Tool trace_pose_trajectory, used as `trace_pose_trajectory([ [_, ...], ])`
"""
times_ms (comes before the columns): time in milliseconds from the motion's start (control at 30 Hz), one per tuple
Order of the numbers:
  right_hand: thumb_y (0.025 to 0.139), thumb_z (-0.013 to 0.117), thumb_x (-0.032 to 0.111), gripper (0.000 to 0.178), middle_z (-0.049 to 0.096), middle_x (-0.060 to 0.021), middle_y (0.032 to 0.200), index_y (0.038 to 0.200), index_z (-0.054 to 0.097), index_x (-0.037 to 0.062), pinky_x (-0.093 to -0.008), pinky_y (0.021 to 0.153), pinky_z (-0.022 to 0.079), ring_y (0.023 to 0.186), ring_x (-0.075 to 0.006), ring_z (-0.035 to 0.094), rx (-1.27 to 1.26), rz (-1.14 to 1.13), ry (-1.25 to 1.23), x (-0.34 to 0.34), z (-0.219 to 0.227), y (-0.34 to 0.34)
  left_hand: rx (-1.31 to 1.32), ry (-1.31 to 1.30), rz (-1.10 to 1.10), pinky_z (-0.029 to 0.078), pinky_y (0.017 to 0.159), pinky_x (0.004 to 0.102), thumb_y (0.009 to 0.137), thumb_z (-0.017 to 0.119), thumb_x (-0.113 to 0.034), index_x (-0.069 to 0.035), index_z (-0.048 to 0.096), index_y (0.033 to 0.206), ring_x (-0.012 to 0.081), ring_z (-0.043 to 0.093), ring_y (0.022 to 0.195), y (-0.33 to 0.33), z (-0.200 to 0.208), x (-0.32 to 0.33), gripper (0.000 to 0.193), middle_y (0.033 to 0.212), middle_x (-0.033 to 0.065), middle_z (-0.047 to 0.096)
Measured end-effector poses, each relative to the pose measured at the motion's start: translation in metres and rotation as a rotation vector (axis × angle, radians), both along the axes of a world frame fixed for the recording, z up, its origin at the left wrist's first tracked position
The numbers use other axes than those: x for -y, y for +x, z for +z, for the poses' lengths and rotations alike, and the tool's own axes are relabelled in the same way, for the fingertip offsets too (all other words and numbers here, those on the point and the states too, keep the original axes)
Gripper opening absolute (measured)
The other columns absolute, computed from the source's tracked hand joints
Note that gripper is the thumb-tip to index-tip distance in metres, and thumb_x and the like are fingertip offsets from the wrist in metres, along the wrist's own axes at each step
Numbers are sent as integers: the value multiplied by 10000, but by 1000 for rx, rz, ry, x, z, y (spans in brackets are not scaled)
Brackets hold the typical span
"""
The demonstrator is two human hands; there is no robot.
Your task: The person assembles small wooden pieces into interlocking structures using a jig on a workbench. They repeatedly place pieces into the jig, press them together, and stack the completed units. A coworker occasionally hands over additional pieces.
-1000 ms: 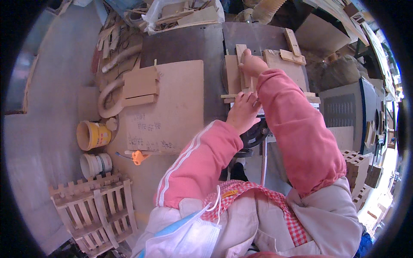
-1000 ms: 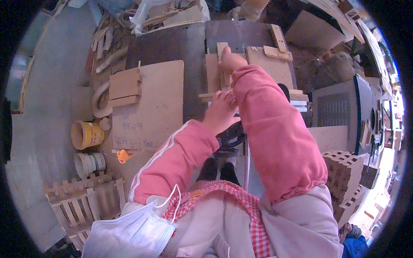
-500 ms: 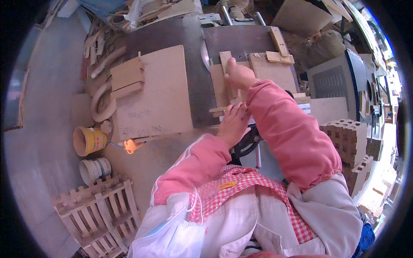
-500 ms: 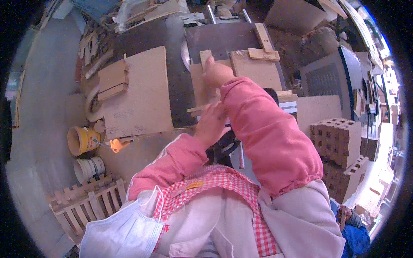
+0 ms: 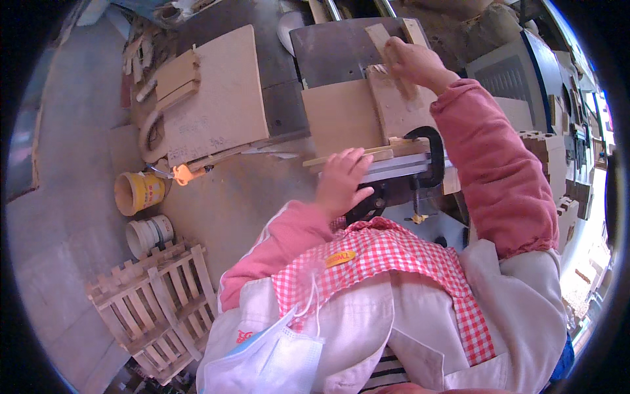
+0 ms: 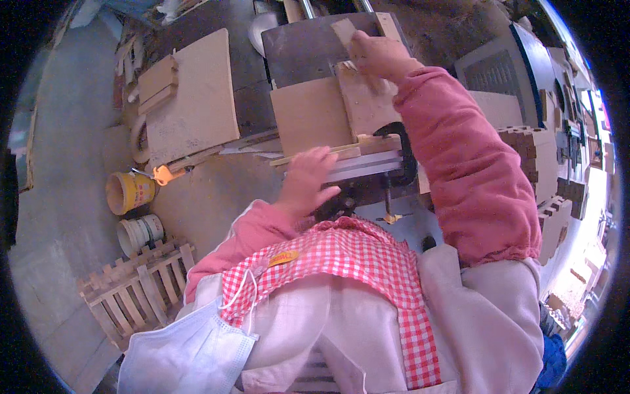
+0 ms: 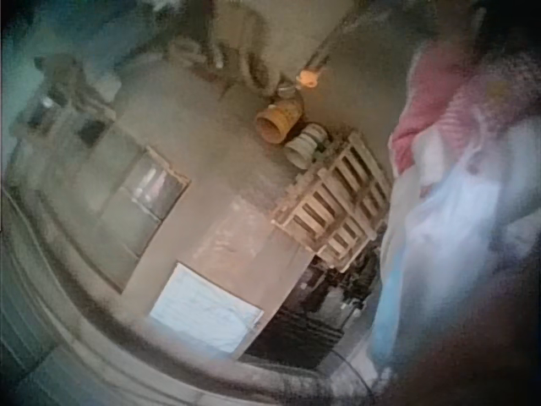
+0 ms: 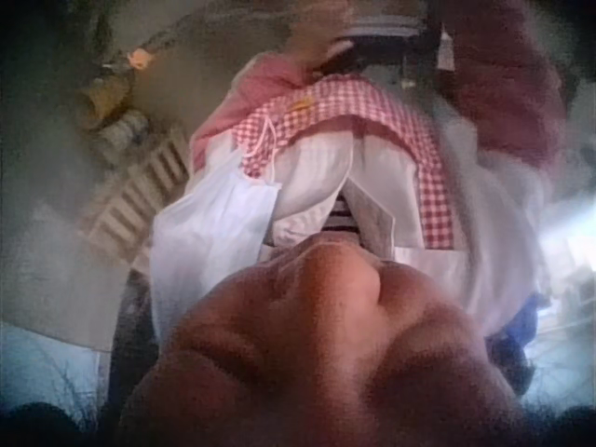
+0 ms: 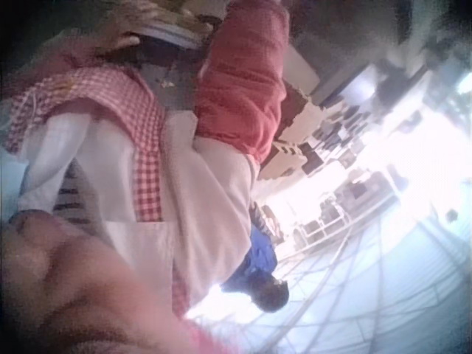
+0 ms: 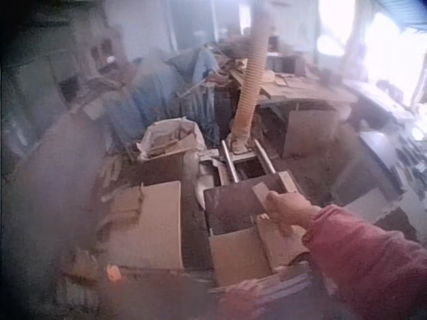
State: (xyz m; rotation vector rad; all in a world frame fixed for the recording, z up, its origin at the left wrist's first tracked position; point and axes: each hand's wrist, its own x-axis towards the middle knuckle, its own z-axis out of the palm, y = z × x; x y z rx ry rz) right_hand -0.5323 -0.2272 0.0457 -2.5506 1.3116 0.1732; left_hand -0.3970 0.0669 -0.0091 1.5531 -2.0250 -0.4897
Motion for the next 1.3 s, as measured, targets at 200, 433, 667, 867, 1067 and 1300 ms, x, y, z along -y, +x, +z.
trace_pose_trajectory([
  [200, 817, 598, 265, 385, 643, -142, 1044, 1170, 524, 129, -447, 842, 479, 1026, -358, 588, -108, 36, -131, -17, -16, -47, -129, 391, 624, 470, 746, 358, 825, 634, -299, -12, 678, 886, 270, 612, 828, 68, -18, 0, 296, 878, 120, 650],
  [433, 806, 602, 159, 416, 590, -118, 1196, 1213, 560, 79, -435, 971, 412, 1137, -323, 521, 99, 309, -251, -44, -32, 7, -380, 935, 343, 428, 671, 287, 828, 635, -326, 16, 681, 844, 105, 522, 699, 97, -38, 21, 345, 721, 20, 615],
  [667, 843, 544, 208, 291, 596, -123, 1139, 1099, 625, 95, -432, 922, 452, 1087, -312, 547, 122, 290, -94, -78, -60, 70, -154, 641, 524, 483, 720, 374, 799, 623, -292, -11, 692, 863, 268, 628, 787, 115, -20, 56, 296, 804, 136, 671],
  [867, 818, 588, 229, 237, 600, -120, 1086, 1010, 669, 115, -433, 884, 476, 1049, -325, 557, 121, 251, 6, -65, -59, 81, -91, 343, 699, 500, 732, 385, 787, 632, -256, -32, 698, 904, 294, 664, 808, 111, -32, 91, 261, 857, 141, 696],
  [1067, 832, 559, 188, 227, 653, -150, 987, 995, 698, 112, -418, 888, 477, 983, -321, 614, 275, 108, 67, -63, -66, 78, -275, 383, 533, 497, 635, 398, 734, 692, -153, 24, 661, 817, 276, 643, 688, 101, -28, 105, 198, 787, 180, 658],
  [1300, 763, 647, 233, 228, 635, -19, 1024, 982, 679, 181, -386, 844, 453, 1038, -242, 535, 223, 224, 64, -89, -75, 73, -95, 258, 523, 459, 669, 357, 768, 693, -103, -33, 514, 820, 254, 542, 666, 103, -21, 96, 199, 720, 104, 558],
])
